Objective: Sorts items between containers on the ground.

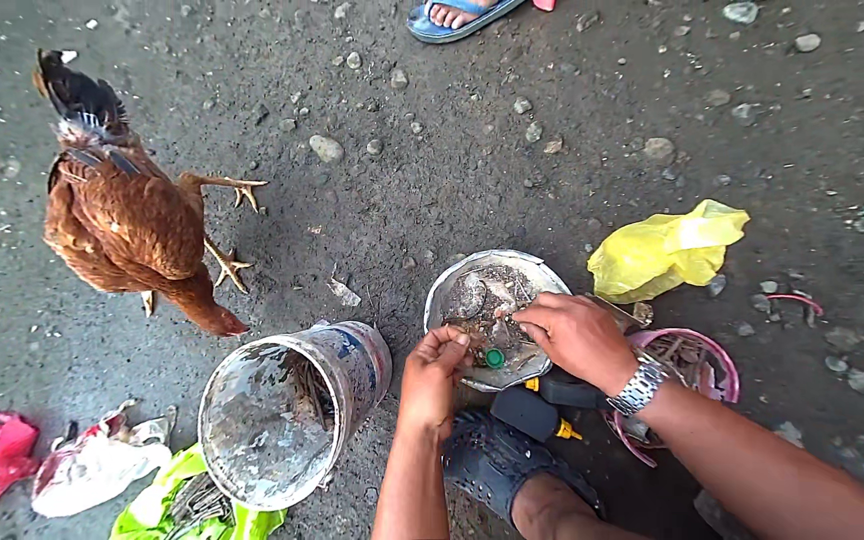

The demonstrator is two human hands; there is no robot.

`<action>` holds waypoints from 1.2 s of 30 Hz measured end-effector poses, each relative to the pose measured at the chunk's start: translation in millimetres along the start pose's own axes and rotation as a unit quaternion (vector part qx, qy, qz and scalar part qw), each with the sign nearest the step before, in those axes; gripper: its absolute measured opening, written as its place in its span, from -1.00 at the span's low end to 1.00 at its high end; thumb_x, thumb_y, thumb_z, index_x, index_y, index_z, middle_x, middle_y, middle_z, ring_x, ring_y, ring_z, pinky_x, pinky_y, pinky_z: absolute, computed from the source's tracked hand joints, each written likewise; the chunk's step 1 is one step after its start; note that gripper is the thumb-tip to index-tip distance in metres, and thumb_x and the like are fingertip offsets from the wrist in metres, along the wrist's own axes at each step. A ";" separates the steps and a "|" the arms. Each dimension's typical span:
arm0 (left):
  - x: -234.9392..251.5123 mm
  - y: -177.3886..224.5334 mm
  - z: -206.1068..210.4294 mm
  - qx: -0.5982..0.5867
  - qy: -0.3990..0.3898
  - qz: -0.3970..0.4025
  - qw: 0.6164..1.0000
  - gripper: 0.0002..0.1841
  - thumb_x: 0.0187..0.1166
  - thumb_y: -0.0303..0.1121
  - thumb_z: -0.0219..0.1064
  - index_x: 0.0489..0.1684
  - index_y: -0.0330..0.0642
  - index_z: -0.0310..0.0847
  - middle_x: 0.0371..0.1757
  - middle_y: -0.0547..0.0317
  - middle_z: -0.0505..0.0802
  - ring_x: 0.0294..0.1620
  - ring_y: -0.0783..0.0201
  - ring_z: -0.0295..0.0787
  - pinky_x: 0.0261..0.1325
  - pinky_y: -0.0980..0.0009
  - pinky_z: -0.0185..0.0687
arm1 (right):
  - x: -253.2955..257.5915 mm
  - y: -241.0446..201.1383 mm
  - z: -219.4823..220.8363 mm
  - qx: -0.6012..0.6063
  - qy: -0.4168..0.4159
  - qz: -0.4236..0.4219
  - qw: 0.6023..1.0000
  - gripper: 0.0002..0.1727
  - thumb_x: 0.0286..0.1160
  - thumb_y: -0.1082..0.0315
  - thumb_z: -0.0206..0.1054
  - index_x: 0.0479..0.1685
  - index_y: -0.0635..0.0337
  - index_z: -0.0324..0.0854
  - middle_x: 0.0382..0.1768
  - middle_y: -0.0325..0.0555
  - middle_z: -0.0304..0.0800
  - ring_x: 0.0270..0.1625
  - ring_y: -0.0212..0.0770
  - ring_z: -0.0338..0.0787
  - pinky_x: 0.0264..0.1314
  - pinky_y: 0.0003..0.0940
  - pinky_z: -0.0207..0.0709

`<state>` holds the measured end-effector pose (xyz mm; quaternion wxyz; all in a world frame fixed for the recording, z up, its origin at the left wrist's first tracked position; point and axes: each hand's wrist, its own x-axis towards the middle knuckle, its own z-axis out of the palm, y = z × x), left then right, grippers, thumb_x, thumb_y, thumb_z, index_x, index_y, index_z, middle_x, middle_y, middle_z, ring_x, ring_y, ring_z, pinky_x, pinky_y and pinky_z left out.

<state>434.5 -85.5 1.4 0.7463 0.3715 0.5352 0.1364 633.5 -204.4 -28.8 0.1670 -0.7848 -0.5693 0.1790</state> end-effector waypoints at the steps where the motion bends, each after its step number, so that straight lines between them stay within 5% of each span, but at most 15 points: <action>1: -5.1 0.4 -1.6 -0.037 0.009 -0.003 0.999 -0.87 0.72 -0.50 0.23 -0.14 -0.35 0.68 -0.13 -0.14 0.87 -0.34 0.25 0.72 -0.32 0.43 0.57 | 4.0 -1.5 6.1 -0.019 -0.005 -0.022 1.000 -0.83 0.56 0.24 0.39 -0.07 -0.19 0.92 -0.16 -0.26 0.86 -0.04 -0.15 0.85 0.02 -0.04 0.73; 8: -40.4 10.0 -6.5 -0.154 0.042 0.009 0.987 -0.85 0.76 -0.53 0.14 0.00 -0.43 0.61 -0.01 -0.28 0.86 -0.30 0.20 0.79 -0.33 0.44 0.64 | 25.2 -13.2 42.6 -0.102 -0.099 -0.062 0.988 -0.73 0.52 0.41 0.35 -0.01 -0.15 0.90 -0.11 -0.19 0.87 0.03 -0.07 0.82 0.04 -0.04 0.65; 13: -55.2 16.0 -12.4 -0.203 0.036 0.021 0.978 -0.84 0.76 -0.56 0.12 0.01 -0.44 0.62 0.03 -0.32 0.85 -0.25 0.15 0.83 -0.26 0.39 0.72 | 27.9 -13.2 38.9 -0.122 -0.103 -0.050 0.986 -0.87 0.53 0.28 0.39 -0.21 -0.07 0.88 -0.13 -0.20 0.86 0.00 -0.11 0.83 -0.01 -0.06 0.64; 22: -82.5 21.4 -20.7 -0.255 0.036 0.030 0.966 -0.79 0.77 -0.54 0.09 0.17 -0.42 0.57 0.01 -0.34 0.87 -0.13 0.04 0.93 -0.12 0.29 0.85 | 30.3 -14.8 42.9 -0.129 -0.138 0.012 0.982 -0.85 0.59 0.21 0.35 -0.10 0.04 0.76 -0.03 -0.05 0.78 0.08 0.00 0.80 0.15 -0.01 0.65; 26: -118.0 35.7 -51.0 -0.160 0.045 0.179 0.970 -0.83 0.71 -0.45 0.22 0.09 -0.19 0.68 -0.16 -0.08 0.90 -0.23 0.19 0.89 -0.13 0.34 0.83 | 28.9 -12.8 30.4 -0.093 -0.136 0.036 0.986 -0.85 0.65 0.24 0.29 -0.02 0.07 0.68 -0.02 -0.04 0.80 0.09 0.00 0.82 0.16 0.00 0.66; 28: -131.0 47.7 -82.0 -0.050 0.118 0.266 0.955 -0.82 0.73 -0.46 0.19 0.09 -0.11 0.68 -0.21 0.09 0.90 -0.30 0.29 0.85 -0.20 0.40 0.81 | 29.0 -10.6 19.1 -0.029 -0.125 0.045 0.991 -0.86 0.66 0.23 0.32 -0.03 0.06 0.69 -0.05 -0.07 0.82 0.03 -0.02 0.85 0.14 0.03 0.71; 30: -134.0 56.9 -112.3 0.100 0.231 0.303 0.919 -0.84 0.69 -0.55 0.17 0.09 -0.24 0.59 -0.21 0.16 0.89 -0.30 0.34 0.86 -0.25 0.46 0.81 | 28.2 -6.7 10.1 0.035 -0.105 0.054 0.992 -0.89 0.63 0.25 0.37 -0.06 0.04 0.70 -0.13 -0.12 0.83 -0.07 -0.07 0.86 0.06 0.04 0.75; 32: -132.1 59.9 -136.8 0.240 0.311 0.276 0.877 -0.71 0.60 -0.50 0.29 0.22 -0.41 0.54 -0.04 0.09 0.87 -0.11 0.34 0.88 -0.10 0.45 0.83 | 26.4 -2.9 2.1 0.120 -0.099 0.075 0.985 -0.90 0.62 0.25 0.39 -0.03 -0.02 0.71 -0.19 -0.23 0.84 -0.13 -0.20 0.86 0.03 -0.01 0.78; 34: -132.1 62.0 -146.4 0.301 0.348 0.258 0.850 -0.58 0.57 -0.44 0.35 0.35 -0.49 0.52 0.19 -0.06 0.81 0.14 0.34 0.82 0.16 0.43 0.78 | 24.9 -0.1 -3.8 0.205 -0.100 0.101 0.968 -0.90 0.62 0.27 0.40 -0.01 -0.08 0.73 -0.21 -0.35 0.87 -0.18 -0.33 0.87 0.01 -0.11 0.81; 36: -133.5 66.2 -130.9 0.300 0.346 0.289 0.840 -0.60 0.57 -0.48 0.33 0.32 -0.51 0.50 0.19 -0.03 0.78 0.12 0.39 0.79 0.12 0.49 0.78 | 21.3 0.8 -10.1 0.277 -0.103 0.122 0.948 -0.93 0.61 0.30 0.42 -0.05 -0.06 0.74 -0.24 -0.34 0.88 -0.25 -0.35 0.86 -0.07 -0.20 0.80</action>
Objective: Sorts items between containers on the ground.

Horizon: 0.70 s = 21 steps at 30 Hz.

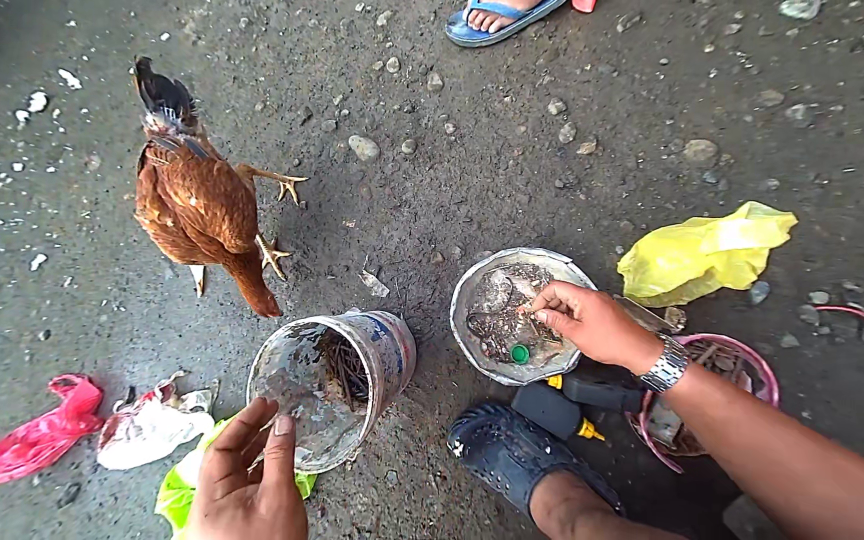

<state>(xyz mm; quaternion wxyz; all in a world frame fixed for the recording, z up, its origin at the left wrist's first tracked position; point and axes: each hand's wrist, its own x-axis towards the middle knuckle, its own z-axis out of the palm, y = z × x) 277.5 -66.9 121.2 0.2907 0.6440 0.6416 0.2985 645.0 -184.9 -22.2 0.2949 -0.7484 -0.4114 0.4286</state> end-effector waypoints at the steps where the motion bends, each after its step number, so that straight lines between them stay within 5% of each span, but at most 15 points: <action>1: -5.8 11.8 8.9 -0.018 -0.016 0.024 0.999 -0.64 0.57 -0.49 0.35 0.27 -0.50 0.52 0.13 0.03 0.80 0.04 0.42 0.81 0.05 0.49 0.80 | -3.0 0.2 -2.1 0.037 -0.003 0.001 0.999 -0.93 0.61 0.32 0.42 -0.05 -0.04 0.74 -0.26 -0.32 0.87 -0.27 -0.33 0.85 -0.09 -0.23 0.79; 4: -26.3 39.9 64.7 0.005 -0.137 0.084 0.987 -0.73 0.53 -0.39 0.46 0.11 -0.32 0.73 -0.08 0.16 0.90 -0.17 0.40 0.88 -0.10 0.40 0.88 | -9.4 2.6 -6.9 0.115 0.004 -0.015 0.993 -0.84 0.62 0.40 0.37 0.07 0.00 0.74 -0.24 -0.24 0.90 -0.26 -0.28 0.87 -0.09 -0.26 0.82; 7: -38.8 47.3 147.2 0.147 -0.279 0.077 0.946 -0.77 0.50 -0.23 0.51 0.04 -0.04 0.87 -0.10 0.24 0.91 -0.17 0.31 0.88 -0.04 0.23 0.85 | -13.8 -0.3 -13.3 0.158 0.022 -0.002 0.987 -0.69 0.70 0.41 0.27 0.33 0.01 0.73 -0.13 -0.16 0.90 -0.15 -0.21 0.89 0.03 -0.19 0.83; 9: -39.0 49.4 192.4 0.244 -0.373 0.040 0.894 -0.73 0.54 -0.22 0.45 0.15 0.08 0.85 0.09 0.18 0.88 0.09 0.15 0.85 0.16 0.07 0.79 | -15.9 -3.6 -16.3 0.216 0.037 0.022 0.975 -0.73 0.72 0.44 0.22 0.22 0.09 0.78 -0.10 -0.07 0.90 -0.13 -0.16 0.88 0.03 -0.21 0.81; 11: -37.9 46.8 224.5 0.343 -0.430 0.030 0.834 -0.69 0.55 -0.19 0.42 0.24 0.15 0.80 0.27 0.14 0.80 0.33 0.06 0.73 0.30 0.00 0.70 | -17.1 -4.5 -15.1 0.296 0.049 0.045 0.953 -0.76 0.68 0.46 0.14 0.02 0.19 0.74 -0.18 -0.01 0.86 -0.20 -0.17 0.82 -0.17 -0.31 0.69; 13: -38.7 42.7 241.1 0.403 -0.430 0.030 0.807 -0.67 0.47 -0.15 0.46 0.16 0.05 0.82 0.30 0.06 0.80 0.38 -0.05 0.70 0.29 -0.09 0.66 | -14.9 -4.5 -12.1 0.332 0.039 0.047 0.941 -0.76 0.54 0.44 0.07 -0.11 0.19 0.68 -0.29 -0.04 0.77 -0.33 -0.22 0.73 -0.35 -0.37 0.58; 16: -39.9 36.4 250.0 0.445 -0.402 0.030 0.800 -0.66 0.48 -0.18 0.41 0.15 -0.09 0.76 0.23 -0.01 0.82 0.33 -0.07 0.73 0.22 -0.10 0.66 | -6.7 -7.8 -4.1 0.160 0.016 -0.003 0.987 -0.78 0.47 0.41 0.16 -0.15 0.10 0.75 -0.40 -0.19 0.72 -0.46 -0.29 0.65 -0.39 -0.27 0.57; 18: -40.2 35.7 253.4 0.461 -0.398 0.029 0.793 -0.65 0.48 -0.19 0.38 0.17 -0.10 0.74 0.23 -0.01 0.83 0.33 -0.06 0.73 0.22 -0.10 0.64 | 4.4 -9.7 9.5 -0.030 0.022 -0.036 0.999 -0.85 0.43 0.30 0.30 -0.23 -0.06 0.80 -0.28 -0.32 0.77 -0.33 -0.35 0.72 -0.23 -0.21 0.70; 21: -42.5 37.7 256.1 0.462 -0.404 0.037 0.789 -0.70 0.60 -0.28 0.25 0.22 -0.03 0.73 0.29 0.02 0.81 0.37 -0.07 0.70 0.24 -0.11 0.61 | 23.7 -6.7 31.2 -0.223 -0.029 -0.043 0.974 -0.84 0.52 0.23 0.37 -0.12 -0.06 0.87 -0.14 -0.19 0.80 -0.11 -0.17 0.83 -0.01 -0.05 0.77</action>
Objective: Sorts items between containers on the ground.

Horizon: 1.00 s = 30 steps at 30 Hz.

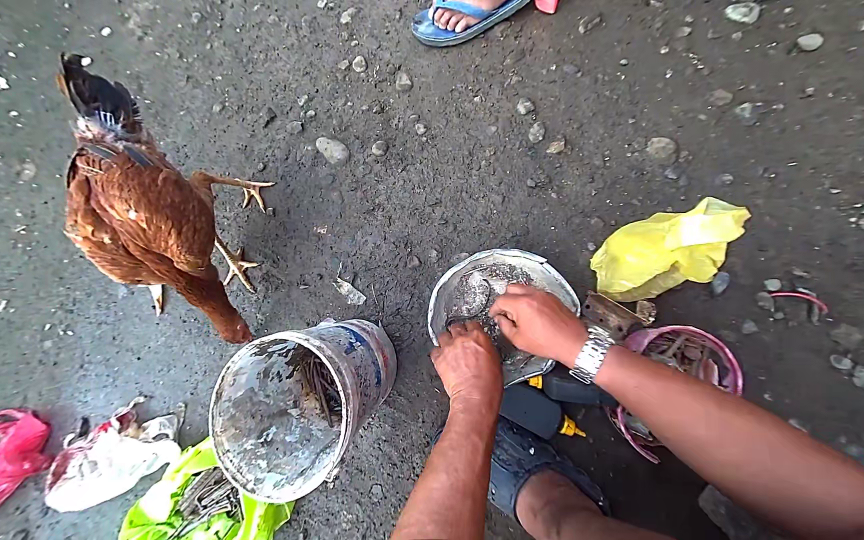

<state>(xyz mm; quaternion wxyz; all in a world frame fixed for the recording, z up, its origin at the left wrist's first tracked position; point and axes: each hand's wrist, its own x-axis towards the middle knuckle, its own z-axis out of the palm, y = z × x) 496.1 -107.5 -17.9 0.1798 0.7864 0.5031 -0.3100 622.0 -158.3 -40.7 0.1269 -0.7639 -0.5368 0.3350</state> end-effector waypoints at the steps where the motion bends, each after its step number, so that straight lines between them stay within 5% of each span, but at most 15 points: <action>1: -0.8 -0.9 0.3 0.001 0.006 0.005 1.000 -0.71 0.64 -0.30 0.21 0.22 -0.01 0.73 0.30 0.04 0.80 0.38 -0.05 0.69 0.25 -0.10 0.60 | 6.0 -1.7 4.7 -0.036 -0.031 0.006 0.999 -0.83 0.56 0.22 0.37 -0.10 -0.04 0.87 -0.09 -0.14 0.80 -0.05 -0.11 0.84 0.04 -0.02 0.77; 7: -1.9 -13.3 10.5 0.002 0.060 0.011 0.998 -0.72 0.53 -0.12 0.38 0.08 0.01 0.79 0.18 0.10 0.84 0.29 0.04 0.74 0.20 -0.03 0.59 | 12.1 -5.5 19.8 -0.119 -0.069 -0.004 0.990 -0.84 0.55 0.27 0.36 -0.27 0.09 0.83 -0.09 -0.09 0.82 -0.01 -0.02 0.85 0.00 0.03 0.77; 12: 3.1 -8.6 7.4 0.018 0.032 0.018 0.999 -0.76 0.55 -0.19 0.32 0.06 0.13 0.83 0.20 0.18 0.84 0.31 0.05 0.70 0.25 -0.06 0.52 | 8.8 -1.7 14.6 -0.107 -0.075 0.001 0.991 -0.80 0.59 0.24 0.32 -0.14 0.10 0.82 -0.02 -0.03 0.81 0.04 -0.01 0.85 0.06 0.02 0.77; 15: 6.8 -13.2 6.4 0.015 0.037 0.029 0.999 -0.72 0.49 -0.15 0.36 0.08 0.11 0.82 0.21 0.19 0.85 0.31 0.06 0.71 0.25 -0.08 0.52 | -11.2 4.9 -8.4 -0.011 -0.007 0.004 1.000 -0.84 0.55 0.21 0.33 -0.20 0.02 0.79 -0.09 -0.15 0.78 -0.06 -0.15 0.83 0.01 -0.06 0.76; 17: 6.0 -16.3 3.8 0.012 0.031 0.039 0.999 -0.70 0.48 -0.09 0.35 0.09 0.09 0.80 0.21 0.18 0.85 0.33 0.06 0.71 0.28 -0.09 0.50 | -30.8 11.9 -32.8 0.160 0.036 0.022 0.986 -0.86 0.55 0.30 0.29 -0.18 0.10 0.74 -0.19 -0.16 0.75 -0.24 -0.20 0.77 -0.15 -0.09 0.73; 20: 1.7 -24.1 -5.6 -0.065 0.048 0.060 0.995 -0.76 0.48 -0.09 0.34 -0.06 0.12 0.83 0.06 0.23 0.89 0.23 0.09 0.76 0.26 -0.11 0.49 | -52.5 30.1 -54.1 0.506 0.059 0.048 0.859 -0.83 0.54 0.29 0.06 -0.23 0.06 0.56 -0.47 -0.26 0.55 -0.47 -0.39 0.54 -0.38 -0.45 0.47; 22: -0.1 -33.0 -9.8 -0.143 0.070 0.073 0.985 -0.80 0.49 -0.11 0.37 -0.11 0.15 0.85 -0.06 0.25 0.91 0.10 0.10 0.82 0.18 -0.14 0.59 | -61.7 45.5 -58.5 0.641 0.037 0.011 0.766 -0.81 0.50 0.20 0.02 -0.33 -0.08 0.53 -0.45 -0.35 0.52 -0.42 -0.46 0.58 -0.33 -0.55 0.51; 30: 4.3 -48.7 -21.2 -0.240 0.093 0.058 0.965 -0.84 0.66 -0.14 0.37 -0.05 0.07 0.79 -0.22 0.19 0.89 -0.12 0.11 0.86 0.03 -0.09 0.72 | -61.3 46.1 -45.3 0.826 -0.019 -0.144 0.545 -0.64 0.46 0.00 0.28 -0.66 -0.09 0.48 -0.61 -0.38 0.45 -0.54 -0.41 0.53 -0.44 -0.48 0.40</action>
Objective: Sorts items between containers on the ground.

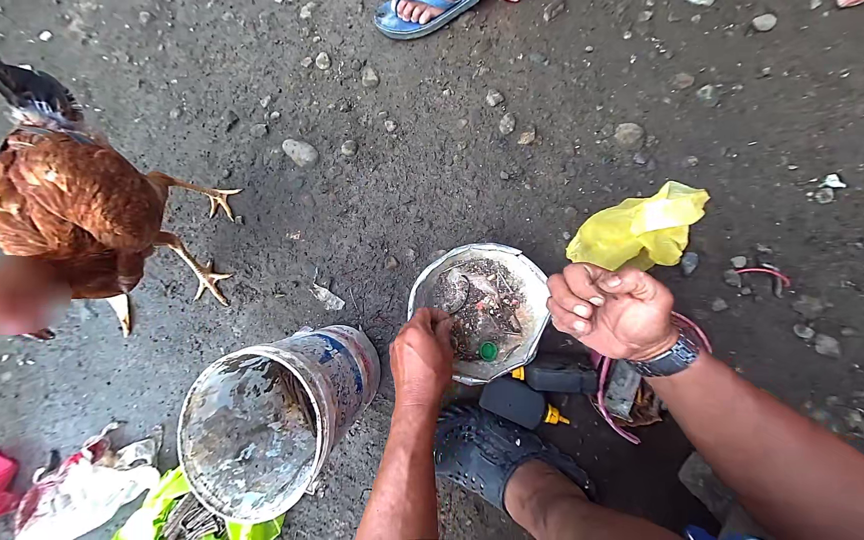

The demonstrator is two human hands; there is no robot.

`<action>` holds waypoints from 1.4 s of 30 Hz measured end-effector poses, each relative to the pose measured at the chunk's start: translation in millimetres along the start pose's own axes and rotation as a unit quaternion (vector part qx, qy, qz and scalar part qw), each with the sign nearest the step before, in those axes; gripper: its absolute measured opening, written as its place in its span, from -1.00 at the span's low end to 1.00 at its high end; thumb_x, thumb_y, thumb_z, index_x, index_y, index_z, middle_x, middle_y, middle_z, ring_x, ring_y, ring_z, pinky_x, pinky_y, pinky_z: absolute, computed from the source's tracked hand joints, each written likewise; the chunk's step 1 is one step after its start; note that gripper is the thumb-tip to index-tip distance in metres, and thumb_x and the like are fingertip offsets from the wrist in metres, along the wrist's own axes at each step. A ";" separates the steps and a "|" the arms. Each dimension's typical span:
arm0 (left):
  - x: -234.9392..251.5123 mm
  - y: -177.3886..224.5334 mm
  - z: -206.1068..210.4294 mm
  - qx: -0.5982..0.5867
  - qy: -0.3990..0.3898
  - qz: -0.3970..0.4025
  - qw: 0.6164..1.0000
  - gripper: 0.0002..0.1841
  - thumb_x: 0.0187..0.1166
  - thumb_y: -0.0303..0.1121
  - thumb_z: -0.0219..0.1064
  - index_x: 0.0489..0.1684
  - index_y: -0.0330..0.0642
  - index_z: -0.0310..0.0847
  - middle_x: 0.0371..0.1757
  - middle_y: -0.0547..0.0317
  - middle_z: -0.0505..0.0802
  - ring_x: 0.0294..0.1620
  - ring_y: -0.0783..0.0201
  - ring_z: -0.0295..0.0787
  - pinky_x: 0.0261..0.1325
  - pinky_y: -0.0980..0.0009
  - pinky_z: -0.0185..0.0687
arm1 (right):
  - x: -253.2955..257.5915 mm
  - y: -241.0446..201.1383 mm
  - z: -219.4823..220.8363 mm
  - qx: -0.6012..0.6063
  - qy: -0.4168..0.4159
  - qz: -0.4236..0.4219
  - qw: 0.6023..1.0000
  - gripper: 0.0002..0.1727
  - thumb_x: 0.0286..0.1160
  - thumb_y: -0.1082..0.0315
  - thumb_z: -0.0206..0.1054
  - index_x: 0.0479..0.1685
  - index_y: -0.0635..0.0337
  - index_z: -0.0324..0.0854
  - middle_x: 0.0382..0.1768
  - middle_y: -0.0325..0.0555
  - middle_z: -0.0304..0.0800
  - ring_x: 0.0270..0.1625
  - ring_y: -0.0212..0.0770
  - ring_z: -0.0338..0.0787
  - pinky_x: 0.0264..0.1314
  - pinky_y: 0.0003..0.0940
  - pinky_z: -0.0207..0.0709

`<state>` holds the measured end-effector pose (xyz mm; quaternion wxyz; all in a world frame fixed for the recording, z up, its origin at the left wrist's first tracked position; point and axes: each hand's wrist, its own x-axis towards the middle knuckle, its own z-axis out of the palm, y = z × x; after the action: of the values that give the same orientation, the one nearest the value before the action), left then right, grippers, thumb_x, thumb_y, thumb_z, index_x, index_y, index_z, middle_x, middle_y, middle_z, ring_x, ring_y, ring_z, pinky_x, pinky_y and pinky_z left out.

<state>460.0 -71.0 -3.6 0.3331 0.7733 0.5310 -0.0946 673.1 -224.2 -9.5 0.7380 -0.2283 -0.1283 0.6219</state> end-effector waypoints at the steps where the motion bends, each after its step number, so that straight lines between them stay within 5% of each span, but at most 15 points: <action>1: 0.5 -0.1 -2.9 -0.024 -0.010 -0.002 1.000 -0.84 0.68 -0.15 0.36 -0.03 0.05 0.77 -0.22 0.18 0.88 -0.14 0.12 0.85 0.01 -0.08 0.73 | 2.1 2.6 2.0 0.017 -0.011 -0.001 1.000 -0.62 0.46 -0.01 0.29 -0.69 -0.09 0.48 -0.63 -0.39 0.45 -0.55 -0.43 0.52 -0.46 -0.50 0.38; 4: 1.9 -9.3 -8.6 -0.207 -0.025 0.025 0.978 -0.88 0.73 -0.25 0.30 0.01 0.00 0.72 -0.11 0.31 0.90 -0.18 0.31 0.85 -0.06 0.17 0.77 | 9.1 9.1 3.7 0.054 -0.055 -0.003 0.997 -0.59 0.49 -0.02 0.31 -0.69 -0.06 0.51 -0.62 -0.39 0.48 -0.56 -0.44 0.54 -0.48 -0.55 0.37; 6: 0.0 -15.6 -10.1 -0.427 -0.067 0.045 0.901 -0.88 0.76 -0.43 0.18 0.03 -0.15 0.63 0.18 0.11 0.91 0.09 0.17 0.87 0.15 0.17 0.76 | 11.7 11.4 3.1 0.069 -0.080 -0.014 0.994 -0.62 0.47 0.05 0.33 -0.68 -0.02 0.52 -0.61 -0.34 0.53 -0.55 -0.41 0.58 -0.48 -0.52 0.41; 8: -6.8 -15.2 -14.8 -0.578 -0.108 0.057 0.807 -0.87 0.74 -0.49 0.11 0.03 -0.25 0.55 0.26 -0.19 0.83 0.25 -0.03 0.81 0.31 0.06 0.71 | 14.3 10.7 2.0 0.070 -0.096 -0.017 0.993 -0.67 0.44 0.10 0.36 -0.65 -0.02 0.51 -0.56 -0.32 0.55 -0.54 -0.41 0.58 -0.51 -0.54 0.39; 11: -20.3 -8.2 -19.2 -0.721 -0.130 0.046 0.679 -0.87 0.74 -0.44 0.14 -0.03 -0.17 0.62 0.02 -0.24 0.86 0.12 -0.08 0.87 0.28 0.01 0.75 | 17.3 4.4 1.0 -0.030 -0.027 -0.006 0.999 -0.77 0.47 0.11 0.31 -0.53 -0.10 0.53 -0.57 -0.41 0.50 -0.63 -0.54 0.46 -0.62 -0.66 0.30; 13: -26.1 -0.6 -20.4 -0.770 -0.135 0.023 0.623 -0.77 0.80 -0.38 0.02 0.01 -0.11 0.64 -0.10 -0.19 0.88 0.01 -0.09 0.91 0.16 0.01 0.82 | 22.1 0.7 2.7 -0.272 0.050 -0.009 0.961 -0.84 0.47 0.25 0.24 -0.47 -0.05 0.53 -0.68 -0.43 0.38 -0.73 -0.58 0.30 -0.70 -0.68 0.16; 15: -26.2 12.6 -18.7 -0.744 -0.116 -0.022 0.658 -0.73 0.84 -0.35 -0.06 0.08 -0.13 0.60 -0.20 -0.11 0.85 -0.20 0.05 0.90 -0.10 0.17 0.86 | 30.0 -4.4 5.9 -0.624 0.095 0.010 0.775 -0.84 0.41 0.21 0.45 -0.45 0.02 0.66 -0.70 -0.30 0.53 -0.70 -0.38 0.44 -0.65 -0.40 0.33; 17: -17.2 25.7 -6.8 -0.588 -0.072 -0.051 0.804 -0.86 0.78 -0.42 0.17 0.04 -0.22 0.65 -0.35 0.04 0.78 -0.48 0.29 0.70 -0.41 0.40 0.67 | 38.1 -0.4 6.5 -0.830 0.096 0.077 0.545 -0.81 0.43 0.05 0.47 -0.28 -0.07 0.82 -0.38 -0.21 0.83 -0.34 -0.13 0.82 -0.30 0.04 0.69; 19: -0.7 35.6 9.6 -0.280 -0.052 -0.039 0.958 -0.85 0.62 -0.21 0.44 -0.09 -0.05 0.79 -0.39 0.18 0.82 -0.45 0.25 0.70 -0.34 0.20 0.62 | 45.9 8.4 10.2 -0.883 0.102 0.153 0.431 -0.80 0.52 0.07 0.41 -0.11 -0.12 0.87 -0.12 -0.15 0.91 -0.09 0.01 0.90 -0.12 0.19 0.74; 20: 6.2 42.1 19.0 -0.148 -0.048 -0.037 0.987 -0.78 0.57 -0.05 0.47 -0.13 0.04 0.82 -0.34 0.18 0.85 -0.35 0.15 0.78 -0.23 0.01 0.68 | 49.0 13.5 13.5 -0.890 0.109 0.191 0.399 -0.80 0.56 0.08 0.38 -0.08 -0.13 0.87 -0.06 -0.14 0.90 -0.04 0.02 0.89 -0.10 0.18 0.73; 22: 15.2 54.9 37.0 -0.006 -0.060 -0.036 0.998 -0.66 0.53 0.11 0.43 -0.09 0.07 0.82 -0.08 0.08 0.88 -0.09 -0.04 0.85 -0.03 -0.21 0.72 | 52.1 23.5 16.7 -0.892 0.126 0.233 0.367 -0.80 0.59 0.11 0.35 -0.13 -0.08 0.85 -0.04 -0.11 0.88 -0.04 0.05 0.88 -0.15 0.17 0.72; 26: 21.4 68.1 65.4 0.062 -0.043 -0.026 0.997 -0.58 0.48 0.15 0.46 0.00 0.02 0.74 0.10 -0.04 0.82 0.03 -0.14 0.82 -0.08 -0.22 0.72 | 56.0 32.8 15.4 -0.878 0.153 0.281 0.355 -0.78 0.62 0.13 0.32 -0.06 -0.05 0.85 0.03 -0.08 0.87 0.05 0.09 0.87 -0.06 0.19 0.72; 30: 25.3 69.4 68.4 0.049 -0.041 -0.034 0.997 -0.69 0.49 0.00 0.47 -0.03 0.01 0.73 0.04 0.00 0.83 0.00 -0.09 0.83 -0.09 -0.17 0.74 | 54.1 42.0 10.6 -0.898 0.160 0.224 0.342 -0.80 0.53 0.12 0.42 -0.24 0.01 0.85 -0.11 -0.06 0.87 -0.07 0.08 0.87 -0.22 0.15 0.72; 35: 19.6 57.7 59.9 0.051 -0.049 -0.039 0.997 -0.82 0.56 -0.16 0.35 -0.02 0.12 0.80 0.00 0.15 0.89 0.02 0.02 0.86 0.00 -0.13 0.74 | 60.0 49.8 7.8 -0.907 0.154 0.224 0.320 -0.78 0.55 0.14 0.39 -0.24 0.06 0.84 -0.14 -0.07 0.87 -0.01 0.04 0.87 -0.15 0.09 0.73; 42: 16.8 49.8 70.3 0.018 0.009 0.006 1.000 -0.74 0.53 -0.05 0.46 0.03 0.09 0.79 0.02 0.15 0.85 0.02 0.06 0.84 -0.01 -0.07 0.76 | 51.9 50.5 1.9 -0.919 0.149 0.169 0.323 -0.83 0.53 0.28 0.36 -0.33 0.09 0.82 -0.22 -0.05 0.84 -0.10 0.04 0.87 -0.23 0.05 0.72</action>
<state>525.7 -112.2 -44.8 0.3149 0.7832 0.5277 -0.0946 638.9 -167.1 -37.8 -0.0580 -0.8665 -0.4644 0.1737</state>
